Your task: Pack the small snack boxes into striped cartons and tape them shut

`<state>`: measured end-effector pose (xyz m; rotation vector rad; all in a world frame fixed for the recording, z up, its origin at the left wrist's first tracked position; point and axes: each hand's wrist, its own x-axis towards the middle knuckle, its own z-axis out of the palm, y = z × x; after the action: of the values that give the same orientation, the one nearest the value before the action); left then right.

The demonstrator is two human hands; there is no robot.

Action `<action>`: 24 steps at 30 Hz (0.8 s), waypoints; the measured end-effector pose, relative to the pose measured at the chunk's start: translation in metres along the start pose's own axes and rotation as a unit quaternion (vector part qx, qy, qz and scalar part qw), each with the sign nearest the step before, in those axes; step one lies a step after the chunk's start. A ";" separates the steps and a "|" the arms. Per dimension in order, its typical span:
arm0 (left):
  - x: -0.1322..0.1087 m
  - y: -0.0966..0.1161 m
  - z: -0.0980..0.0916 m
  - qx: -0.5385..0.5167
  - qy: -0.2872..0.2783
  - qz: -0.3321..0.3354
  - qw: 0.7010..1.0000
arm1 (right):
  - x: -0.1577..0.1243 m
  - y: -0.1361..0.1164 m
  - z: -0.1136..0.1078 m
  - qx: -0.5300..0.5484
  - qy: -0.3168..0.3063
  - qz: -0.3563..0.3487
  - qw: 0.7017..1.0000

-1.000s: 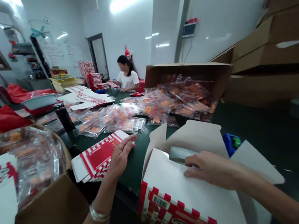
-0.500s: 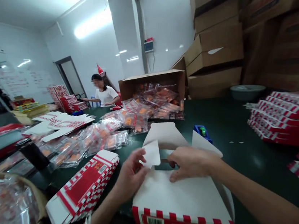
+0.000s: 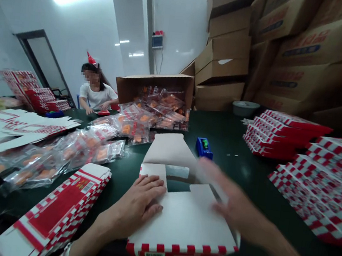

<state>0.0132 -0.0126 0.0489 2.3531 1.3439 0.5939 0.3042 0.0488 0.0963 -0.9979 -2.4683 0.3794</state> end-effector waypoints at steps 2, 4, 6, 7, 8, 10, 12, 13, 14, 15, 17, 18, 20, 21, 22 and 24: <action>0.000 0.002 0.001 -0.014 0.006 0.011 1.000 | 0.006 -0.009 0.018 0.024 -0.195 -0.059 0.979; 0.003 0.002 0.003 -0.042 0.028 0.003 0.999 | 0.015 -0.017 0.026 0.034 -0.281 -0.077 0.956; 0.011 0.000 0.004 -0.051 0.093 -0.038 0.994 | 0.022 -0.019 0.025 0.057 -0.273 -0.076 0.957; 0.017 -0.002 0.005 -0.042 0.125 -0.056 0.990 | 0.024 -0.018 0.024 0.067 -0.266 -0.076 0.959; 0.023 -0.005 0.005 -0.025 0.141 -0.063 0.988 | 0.025 -0.016 0.022 0.071 -0.260 -0.072 0.960; 0.036 -0.011 0.005 0.012 0.106 -0.038 0.994 | 0.024 -0.013 0.020 0.069 -0.245 -0.058 0.965; 0.049 -0.016 0.004 0.031 0.077 -0.031 0.996 | 0.022 -0.012 0.020 0.069 -0.229 -0.052 0.969; 0.054 -0.019 0.003 0.039 0.102 -0.052 0.993 | 0.021 -0.012 0.021 0.071 -0.222 -0.056 0.971; 0.060 -0.022 0.002 0.043 0.150 -0.080 0.985 | 0.020 -0.012 0.021 0.075 -0.214 -0.064 0.972; 0.065 -0.025 0.001 0.039 0.205 -0.107 0.972 | 0.020 -0.012 0.022 0.079 -0.208 -0.073 0.972; 0.076 -0.032 0.000 -0.012 0.268 -0.124 0.955 | 0.019 -0.012 0.023 0.081 -0.198 -0.083 0.973; 0.080 -0.036 0.001 -0.058 0.264 -0.118 0.955 | 0.018 -0.012 0.024 0.080 -0.195 -0.084 0.974; 0.087 -0.042 0.004 -0.154 0.236 -0.109 0.953 | 0.017 -0.012 0.024 0.076 -0.194 -0.076 0.975; 0.088 -0.043 0.005 -0.179 0.228 -0.102 0.952 | 0.015 -0.012 0.023 0.074 -0.194 -0.069 0.976; 0.087 -0.044 0.006 -0.183 0.225 -0.085 0.953 | 0.014 -0.013 0.023 0.072 -0.195 -0.062 0.976; 0.079 -0.042 0.003 -0.159 0.216 -0.024 0.963 | 0.012 -0.013 0.022 0.064 -0.194 -0.053 0.978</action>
<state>0.0205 0.0761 0.0389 1.9940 1.3466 1.2615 0.2779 0.0461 0.0868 -0.7954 -2.7814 0.7495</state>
